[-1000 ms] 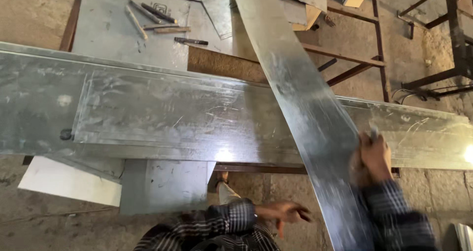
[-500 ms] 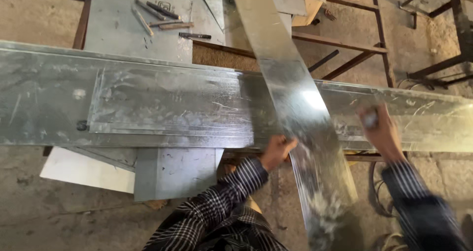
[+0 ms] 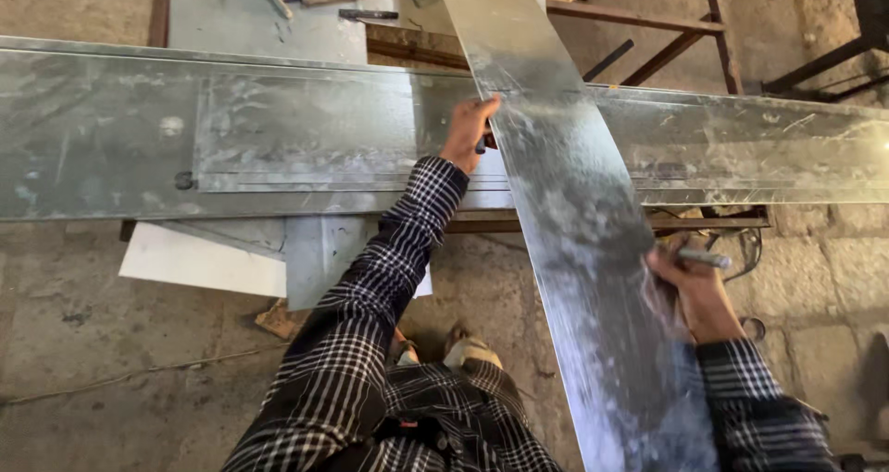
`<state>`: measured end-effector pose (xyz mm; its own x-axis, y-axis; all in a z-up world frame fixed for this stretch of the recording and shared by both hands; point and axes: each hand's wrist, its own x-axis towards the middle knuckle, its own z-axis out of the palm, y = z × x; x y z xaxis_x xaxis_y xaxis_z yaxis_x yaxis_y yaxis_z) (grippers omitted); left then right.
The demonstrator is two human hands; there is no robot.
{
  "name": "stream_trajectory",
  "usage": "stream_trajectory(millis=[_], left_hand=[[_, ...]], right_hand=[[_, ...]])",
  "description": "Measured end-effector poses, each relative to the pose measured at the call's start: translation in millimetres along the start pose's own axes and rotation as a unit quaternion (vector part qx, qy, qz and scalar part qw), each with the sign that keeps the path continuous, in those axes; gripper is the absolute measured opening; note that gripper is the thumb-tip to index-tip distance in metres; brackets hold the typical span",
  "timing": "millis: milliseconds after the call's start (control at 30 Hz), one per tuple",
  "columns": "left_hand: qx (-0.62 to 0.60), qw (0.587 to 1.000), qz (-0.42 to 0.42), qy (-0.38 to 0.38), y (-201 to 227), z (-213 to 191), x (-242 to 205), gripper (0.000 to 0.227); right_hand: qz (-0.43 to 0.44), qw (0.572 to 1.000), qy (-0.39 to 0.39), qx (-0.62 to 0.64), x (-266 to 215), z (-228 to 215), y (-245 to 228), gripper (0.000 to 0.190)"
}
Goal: The person uses a white marker to trace the outline of a paper template onto a large metal sheet. They repeatedly reposition the template along the sheet to mark multiple sections, occasionally lifting and moving the metal sheet to access different areas.
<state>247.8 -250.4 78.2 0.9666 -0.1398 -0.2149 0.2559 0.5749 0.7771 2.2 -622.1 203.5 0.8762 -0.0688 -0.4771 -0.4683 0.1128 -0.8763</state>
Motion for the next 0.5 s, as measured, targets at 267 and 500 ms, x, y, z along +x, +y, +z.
stream_trajectory(millis=[267,500], left_hand=[[-0.076,0.996,0.012,0.036,-58,-89,-233,0.057],[-0.021,0.999,0.024,-0.004,-90,-93,-509,0.072]], right_hand=[[-0.120,0.987,-0.103,-0.034,97,67,49,0.029],[-0.226,0.966,-0.125,-0.005,99,152,87,0.027]])
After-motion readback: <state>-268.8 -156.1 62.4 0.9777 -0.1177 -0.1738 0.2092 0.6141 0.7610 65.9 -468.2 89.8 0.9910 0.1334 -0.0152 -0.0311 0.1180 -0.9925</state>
